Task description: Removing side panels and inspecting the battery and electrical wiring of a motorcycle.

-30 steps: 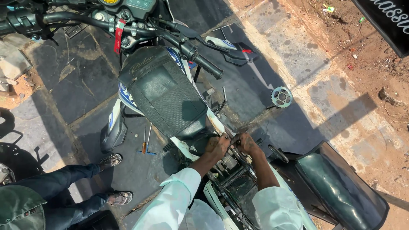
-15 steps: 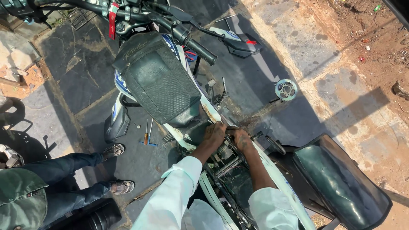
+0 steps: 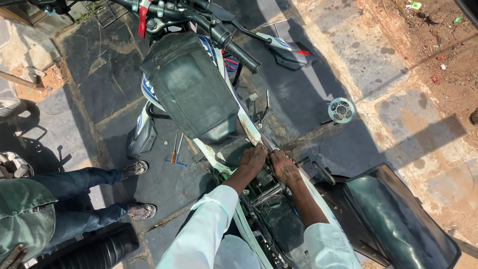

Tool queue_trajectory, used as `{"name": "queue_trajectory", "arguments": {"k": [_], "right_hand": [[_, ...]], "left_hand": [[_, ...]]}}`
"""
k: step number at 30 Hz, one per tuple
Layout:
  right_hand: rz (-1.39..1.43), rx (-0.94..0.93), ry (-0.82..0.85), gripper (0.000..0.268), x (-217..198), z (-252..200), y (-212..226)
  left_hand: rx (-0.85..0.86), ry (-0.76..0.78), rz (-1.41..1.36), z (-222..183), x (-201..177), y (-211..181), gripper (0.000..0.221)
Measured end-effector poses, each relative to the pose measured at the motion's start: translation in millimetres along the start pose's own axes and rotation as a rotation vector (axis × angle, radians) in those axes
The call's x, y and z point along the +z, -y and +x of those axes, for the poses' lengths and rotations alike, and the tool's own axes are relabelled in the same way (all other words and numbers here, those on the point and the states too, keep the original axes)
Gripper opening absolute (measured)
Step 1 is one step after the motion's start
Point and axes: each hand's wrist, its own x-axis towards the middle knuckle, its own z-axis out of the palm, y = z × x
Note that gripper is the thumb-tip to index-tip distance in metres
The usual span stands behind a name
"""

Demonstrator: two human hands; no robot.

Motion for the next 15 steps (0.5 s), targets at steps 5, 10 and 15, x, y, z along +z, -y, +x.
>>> {"name": "queue_trajectory", "arguments": {"k": [5,10,15], "right_hand": [[-0.058,-0.055,0.008,0.052,-24,18,2],[0.078,-0.108,-0.261,0.046,32,17,-9],[0.288,0.048,-0.087,0.036,-55,-22,12]], "left_hand": [[-0.028,0.075,0.092,5,-24,-13,0.027],[0.133,-0.048,0.157,6,-27,-15,0.033],[0.154,-0.063,-0.448,55,99,100,0.022]]}}
